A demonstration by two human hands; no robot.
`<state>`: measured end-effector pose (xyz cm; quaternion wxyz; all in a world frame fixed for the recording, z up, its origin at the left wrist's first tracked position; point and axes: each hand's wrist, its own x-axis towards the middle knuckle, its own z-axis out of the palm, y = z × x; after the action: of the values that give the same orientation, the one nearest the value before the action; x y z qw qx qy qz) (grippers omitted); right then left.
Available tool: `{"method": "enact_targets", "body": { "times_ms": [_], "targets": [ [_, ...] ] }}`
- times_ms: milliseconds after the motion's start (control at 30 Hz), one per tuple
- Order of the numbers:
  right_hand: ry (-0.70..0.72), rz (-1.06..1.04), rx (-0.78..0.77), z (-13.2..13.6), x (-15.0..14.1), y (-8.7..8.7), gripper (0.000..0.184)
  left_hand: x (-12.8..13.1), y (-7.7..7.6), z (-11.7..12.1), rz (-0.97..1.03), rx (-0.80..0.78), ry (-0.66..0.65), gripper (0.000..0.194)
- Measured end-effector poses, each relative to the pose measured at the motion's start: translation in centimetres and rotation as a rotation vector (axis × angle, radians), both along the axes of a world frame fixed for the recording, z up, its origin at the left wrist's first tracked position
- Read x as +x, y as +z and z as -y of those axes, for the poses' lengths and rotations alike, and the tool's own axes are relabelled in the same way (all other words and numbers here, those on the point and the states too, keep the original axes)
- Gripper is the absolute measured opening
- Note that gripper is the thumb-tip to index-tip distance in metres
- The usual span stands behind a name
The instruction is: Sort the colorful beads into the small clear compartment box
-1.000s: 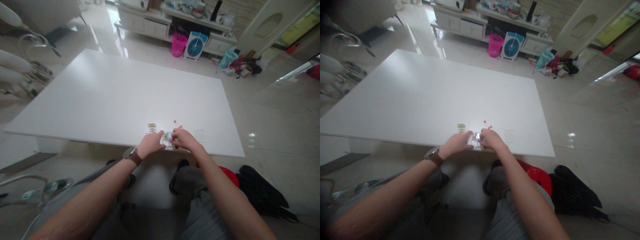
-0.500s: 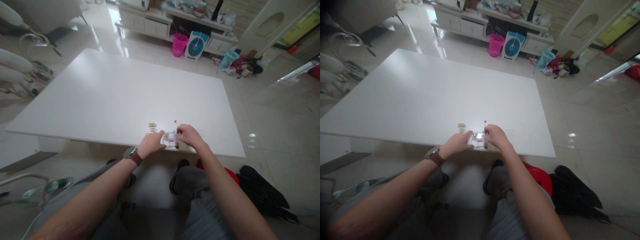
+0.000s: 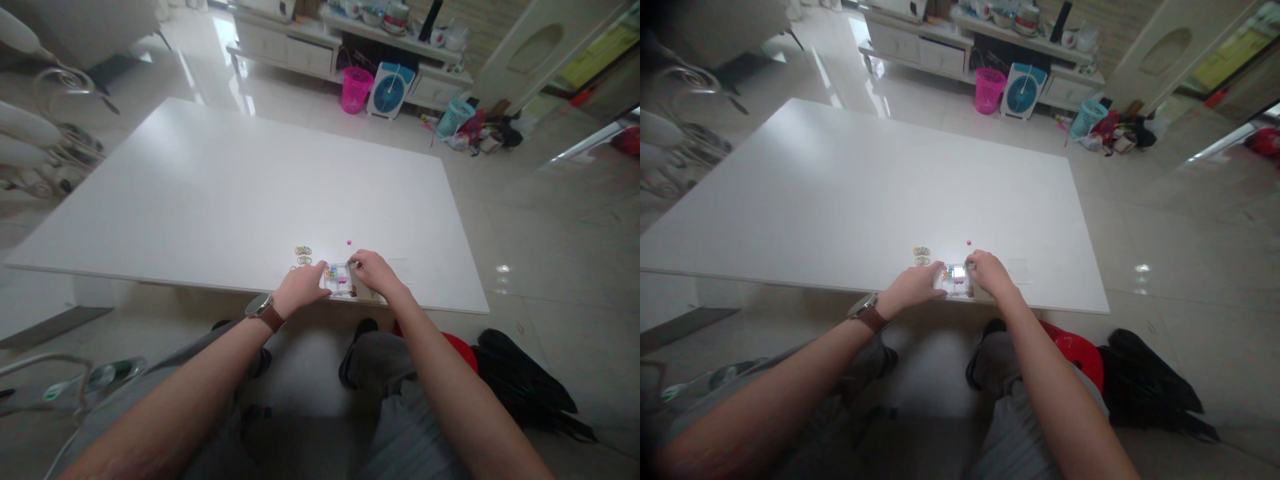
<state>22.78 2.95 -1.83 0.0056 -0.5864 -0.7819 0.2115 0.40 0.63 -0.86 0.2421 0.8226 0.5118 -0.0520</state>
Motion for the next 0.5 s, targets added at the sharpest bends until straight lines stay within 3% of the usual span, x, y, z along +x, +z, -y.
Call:
{"method": "enact_targets", "body": {
  "times_ms": [500],
  "targets": [
    [-0.106, 0.178, -0.067, 0.16, 0.24, 0.98, 0.019, -0.10, 0.08, 0.00, 0.009, -0.012, -0.001, 0.053]
  ]
}}
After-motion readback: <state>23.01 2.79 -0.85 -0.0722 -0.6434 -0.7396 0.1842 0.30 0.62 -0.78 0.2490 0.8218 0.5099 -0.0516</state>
